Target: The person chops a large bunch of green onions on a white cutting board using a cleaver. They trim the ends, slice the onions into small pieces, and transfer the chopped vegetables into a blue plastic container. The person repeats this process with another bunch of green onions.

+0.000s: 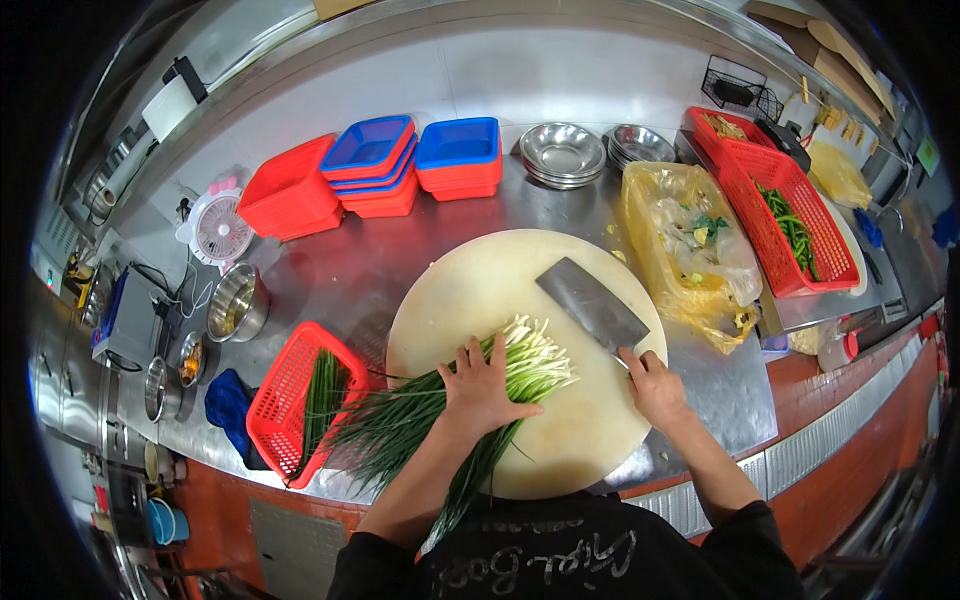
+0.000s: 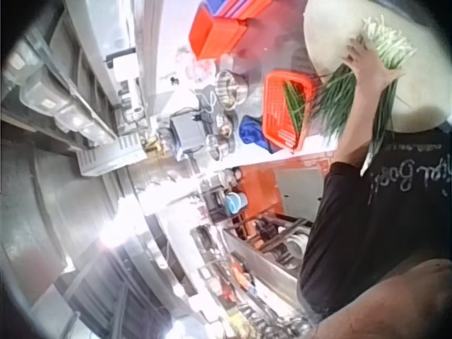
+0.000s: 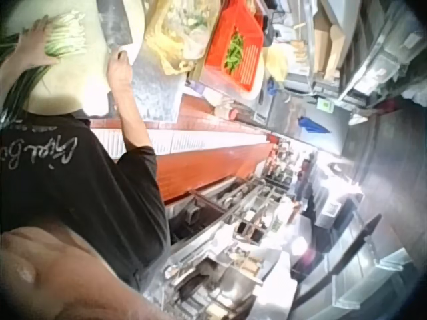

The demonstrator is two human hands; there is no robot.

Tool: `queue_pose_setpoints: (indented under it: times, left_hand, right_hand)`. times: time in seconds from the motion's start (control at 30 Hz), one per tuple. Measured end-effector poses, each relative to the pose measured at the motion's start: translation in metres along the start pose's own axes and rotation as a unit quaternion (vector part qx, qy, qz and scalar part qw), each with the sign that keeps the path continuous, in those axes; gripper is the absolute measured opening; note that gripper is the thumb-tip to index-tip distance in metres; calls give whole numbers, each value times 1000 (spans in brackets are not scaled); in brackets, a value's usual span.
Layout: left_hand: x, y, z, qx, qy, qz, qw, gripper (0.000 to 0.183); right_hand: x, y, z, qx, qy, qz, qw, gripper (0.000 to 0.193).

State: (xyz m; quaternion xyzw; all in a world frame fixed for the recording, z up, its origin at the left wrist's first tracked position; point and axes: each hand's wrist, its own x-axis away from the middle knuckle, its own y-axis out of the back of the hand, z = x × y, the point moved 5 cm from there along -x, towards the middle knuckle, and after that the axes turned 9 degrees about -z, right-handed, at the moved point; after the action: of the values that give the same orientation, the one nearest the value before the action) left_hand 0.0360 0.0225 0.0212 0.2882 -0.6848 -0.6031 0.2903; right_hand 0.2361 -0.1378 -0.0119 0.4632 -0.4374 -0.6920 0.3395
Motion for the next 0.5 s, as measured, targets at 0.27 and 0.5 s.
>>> queue_pose_setpoints:
  times: [0.27, 0.5]
  left_hand:
    - [0, -15, 1, 0, 11, 15, 1000, 113]
    - [3, -11, 2, 25, 10, 4, 1000, 113]
  right_hand:
    - [-87, -1, 70, -253, -5, -27, 967, 30]
    - [-125, 5, 48, -235, -9, -132, 963, 10]
